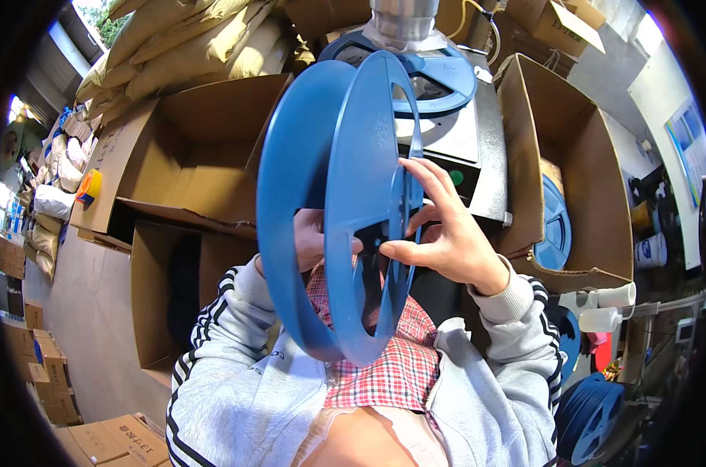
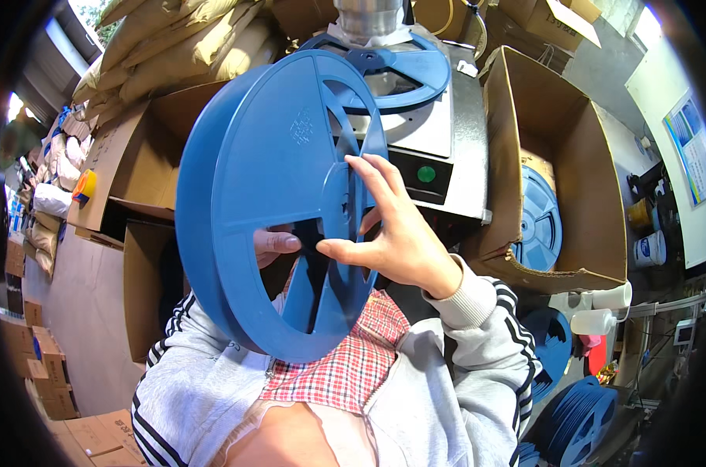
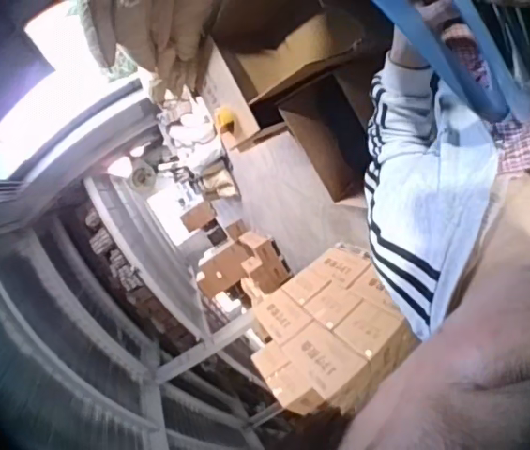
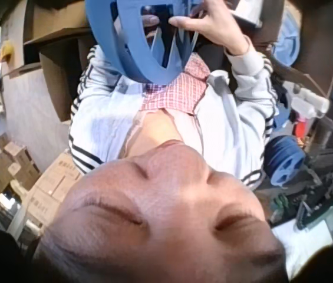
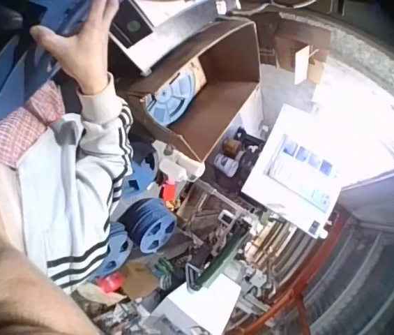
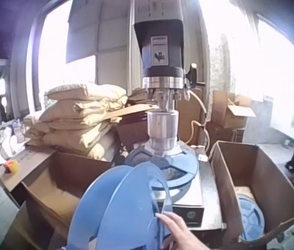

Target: The person repeatedly picks up blue plastic reels, places them on a machine, presses a button, and then stacks them into a cardboard box. The person closes the box and applies a label.

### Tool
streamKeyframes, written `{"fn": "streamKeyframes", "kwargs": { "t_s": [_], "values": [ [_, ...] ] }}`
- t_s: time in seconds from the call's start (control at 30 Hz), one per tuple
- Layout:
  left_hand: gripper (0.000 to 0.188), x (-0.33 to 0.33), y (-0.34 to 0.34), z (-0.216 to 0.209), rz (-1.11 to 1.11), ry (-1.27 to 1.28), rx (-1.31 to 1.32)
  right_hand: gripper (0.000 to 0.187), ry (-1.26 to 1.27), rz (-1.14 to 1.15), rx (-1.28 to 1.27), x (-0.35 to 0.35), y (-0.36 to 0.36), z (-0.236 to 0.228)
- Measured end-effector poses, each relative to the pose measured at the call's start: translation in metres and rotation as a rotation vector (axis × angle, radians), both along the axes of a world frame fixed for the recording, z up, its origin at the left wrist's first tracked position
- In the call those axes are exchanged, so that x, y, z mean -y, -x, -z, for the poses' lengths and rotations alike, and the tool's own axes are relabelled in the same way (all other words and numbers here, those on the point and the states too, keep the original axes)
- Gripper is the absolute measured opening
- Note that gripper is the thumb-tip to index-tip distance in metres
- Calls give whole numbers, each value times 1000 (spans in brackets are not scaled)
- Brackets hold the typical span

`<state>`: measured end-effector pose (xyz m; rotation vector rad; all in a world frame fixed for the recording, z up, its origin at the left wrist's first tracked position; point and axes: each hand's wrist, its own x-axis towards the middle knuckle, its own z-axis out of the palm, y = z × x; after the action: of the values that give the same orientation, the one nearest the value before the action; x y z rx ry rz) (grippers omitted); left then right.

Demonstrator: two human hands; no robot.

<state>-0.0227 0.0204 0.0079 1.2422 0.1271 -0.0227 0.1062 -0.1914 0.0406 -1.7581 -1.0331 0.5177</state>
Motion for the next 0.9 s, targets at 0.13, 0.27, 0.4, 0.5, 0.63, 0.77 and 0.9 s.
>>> {"fn": "streamKeyframes", "kwargs": {
  "t_s": [0.13,0.27,0.4,0.5,0.63,0.77,0.9],
  "values": [
    [79,1,2,15,122,91,167,108,32,-52,-41,-15,9,9],
    [79,8,1,0,149,136,232,108,12,-73,-98,-19,12,15],
    [77,10,-1,-10,151,87,235,107,-42,-64,-108,-18,12,21],
    [76,13,-2,-14,146,71,214,105,-60,-50,-100,-15,12,21],
    [75,14,-4,-10,135,58,197,104,-73,-36,-96,-12,11,23],
    [75,14,-7,-5,106,-1,227,105,-90,-28,-94,-11,9,26],
    [80,15,-10,-3,102,-16,242,110,-37,-10,-72,-11,10,26]
  ]
}}
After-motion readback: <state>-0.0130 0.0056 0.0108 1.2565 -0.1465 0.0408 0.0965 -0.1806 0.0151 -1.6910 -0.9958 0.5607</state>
